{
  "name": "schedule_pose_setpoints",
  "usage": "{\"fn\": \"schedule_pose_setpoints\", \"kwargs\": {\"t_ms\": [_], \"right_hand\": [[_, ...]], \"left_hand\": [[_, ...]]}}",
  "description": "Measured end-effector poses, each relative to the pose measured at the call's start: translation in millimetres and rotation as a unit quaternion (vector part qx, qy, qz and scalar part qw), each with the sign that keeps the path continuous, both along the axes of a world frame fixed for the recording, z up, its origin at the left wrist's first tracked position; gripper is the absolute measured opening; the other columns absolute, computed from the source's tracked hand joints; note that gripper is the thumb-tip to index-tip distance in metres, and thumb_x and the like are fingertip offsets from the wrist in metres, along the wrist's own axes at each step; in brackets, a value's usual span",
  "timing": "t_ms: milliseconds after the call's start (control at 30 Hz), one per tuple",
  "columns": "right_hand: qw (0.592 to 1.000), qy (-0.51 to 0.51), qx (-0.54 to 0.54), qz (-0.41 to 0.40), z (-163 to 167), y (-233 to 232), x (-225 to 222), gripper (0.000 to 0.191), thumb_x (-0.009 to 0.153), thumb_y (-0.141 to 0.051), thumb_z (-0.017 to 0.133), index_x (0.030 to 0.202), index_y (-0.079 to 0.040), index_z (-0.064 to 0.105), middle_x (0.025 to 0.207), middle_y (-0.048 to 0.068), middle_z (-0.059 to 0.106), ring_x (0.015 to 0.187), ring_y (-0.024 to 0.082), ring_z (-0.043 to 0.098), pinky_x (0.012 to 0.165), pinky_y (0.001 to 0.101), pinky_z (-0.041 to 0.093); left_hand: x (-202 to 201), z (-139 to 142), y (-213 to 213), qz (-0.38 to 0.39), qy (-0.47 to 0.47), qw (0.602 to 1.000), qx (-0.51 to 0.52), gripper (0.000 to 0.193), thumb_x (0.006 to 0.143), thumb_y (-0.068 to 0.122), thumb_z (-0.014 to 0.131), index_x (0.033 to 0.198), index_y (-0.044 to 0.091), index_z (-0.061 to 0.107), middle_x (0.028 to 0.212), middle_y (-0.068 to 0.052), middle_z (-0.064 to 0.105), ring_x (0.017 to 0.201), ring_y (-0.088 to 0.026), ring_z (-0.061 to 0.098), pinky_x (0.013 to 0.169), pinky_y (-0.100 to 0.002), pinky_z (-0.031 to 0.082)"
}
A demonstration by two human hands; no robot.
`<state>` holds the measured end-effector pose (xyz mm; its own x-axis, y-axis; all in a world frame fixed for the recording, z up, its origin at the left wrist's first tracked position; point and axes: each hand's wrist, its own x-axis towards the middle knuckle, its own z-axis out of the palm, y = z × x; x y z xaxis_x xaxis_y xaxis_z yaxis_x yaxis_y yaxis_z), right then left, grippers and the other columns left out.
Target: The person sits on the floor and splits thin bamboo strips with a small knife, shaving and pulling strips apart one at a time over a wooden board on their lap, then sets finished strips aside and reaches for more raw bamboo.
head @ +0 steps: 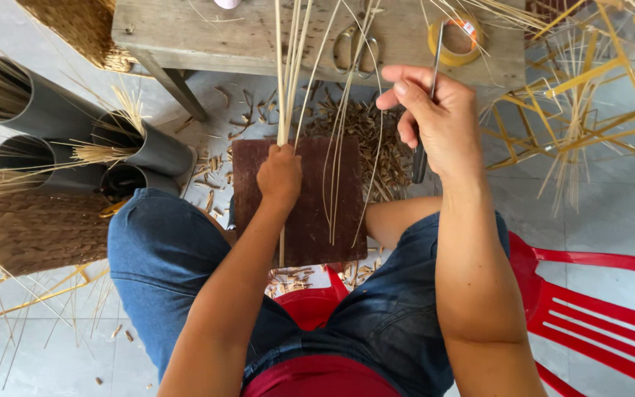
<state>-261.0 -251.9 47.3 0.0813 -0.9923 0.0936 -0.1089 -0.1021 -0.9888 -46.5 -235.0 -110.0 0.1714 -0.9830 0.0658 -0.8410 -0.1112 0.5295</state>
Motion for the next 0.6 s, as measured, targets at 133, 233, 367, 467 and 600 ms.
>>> {"fn": "schedule_pose_setpoints", "kwargs": {"t_ms": [133, 233, 367, 467, 600], "right_hand": [[0.999, -0.037, 0.001, -0.002, -5, 7, -10, 0.026, 0.107, -0.012, 0.062, 0.127, 0.004, 0.068, 0.094, 0.013, 0.074, 0.052, 0.006, 0.052, 0.043, 0.0204, 0.038], [0.999, -0.036, 0.001, -0.009, -10, 8, -15, 0.025, 0.108, -0.013, 0.061, 0.126, 0.003, 0.069, 0.093, 0.012, 0.073, 0.052, 0.006, 0.052, 0.043, 0.0203, 0.038], [0.999, 0.001, 0.046, -0.020, -18, 11, -7, 0.024, 0.105, -0.016, 0.063, 0.121, 0.000, 0.071, 0.088, 0.010, 0.074, 0.049, 0.005, 0.051, 0.041, 0.0199, 0.038], [0.993, 0.073, 0.095, -0.019, -30, 14, 14, 0.022, 0.102, -0.019, 0.065, 0.116, -0.004, 0.073, 0.084, 0.006, 0.073, 0.047, 0.003, 0.051, 0.038, 0.0191, 0.039], [0.997, 0.006, 0.069, 0.026, -42, 16, 40, 0.014, 0.099, -0.013, 0.070, 0.107, -0.003, 0.075, 0.082, 0.005, 0.069, 0.048, 0.003, 0.049, 0.038, 0.0199, 0.038]], "left_hand": [[-2, 5, 0, 0.029, 0.064, 0.997, -0.015, 0.018, 0.087, 0.027, 0.077, 0.089, 0.010, 0.073, 0.098, -0.014, 0.067, 0.080, -0.042, 0.069, 0.069, -0.052, 0.055], [-5, 13, 4, 0.031, 0.165, 0.986, -0.018, 0.018, 0.086, 0.027, 0.078, 0.089, 0.009, 0.075, 0.089, -0.012, 0.072, 0.075, -0.034, 0.071, 0.067, -0.046, 0.055], [-4, 36, 12, -0.023, 0.365, 0.930, 0.036, 0.015, 0.091, 0.022, 0.074, 0.097, 0.008, 0.075, 0.077, -0.004, 0.077, 0.066, -0.012, 0.070, 0.061, -0.029, 0.053], [3, 55, 34, -0.077, 0.475, 0.871, 0.098, 0.015, 0.094, 0.020, 0.071, 0.101, 0.007, 0.072, 0.076, -0.001, 0.074, 0.060, -0.005, 0.059, 0.052, -0.023, 0.045], [14, 76, 69, -0.152, 0.537, 0.816, 0.150, 0.012, 0.097, 0.016, 0.068, 0.104, 0.006, 0.070, 0.078, 0.000, 0.072, 0.061, -0.003, 0.059, 0.052, -0.019, 0.044]]}}
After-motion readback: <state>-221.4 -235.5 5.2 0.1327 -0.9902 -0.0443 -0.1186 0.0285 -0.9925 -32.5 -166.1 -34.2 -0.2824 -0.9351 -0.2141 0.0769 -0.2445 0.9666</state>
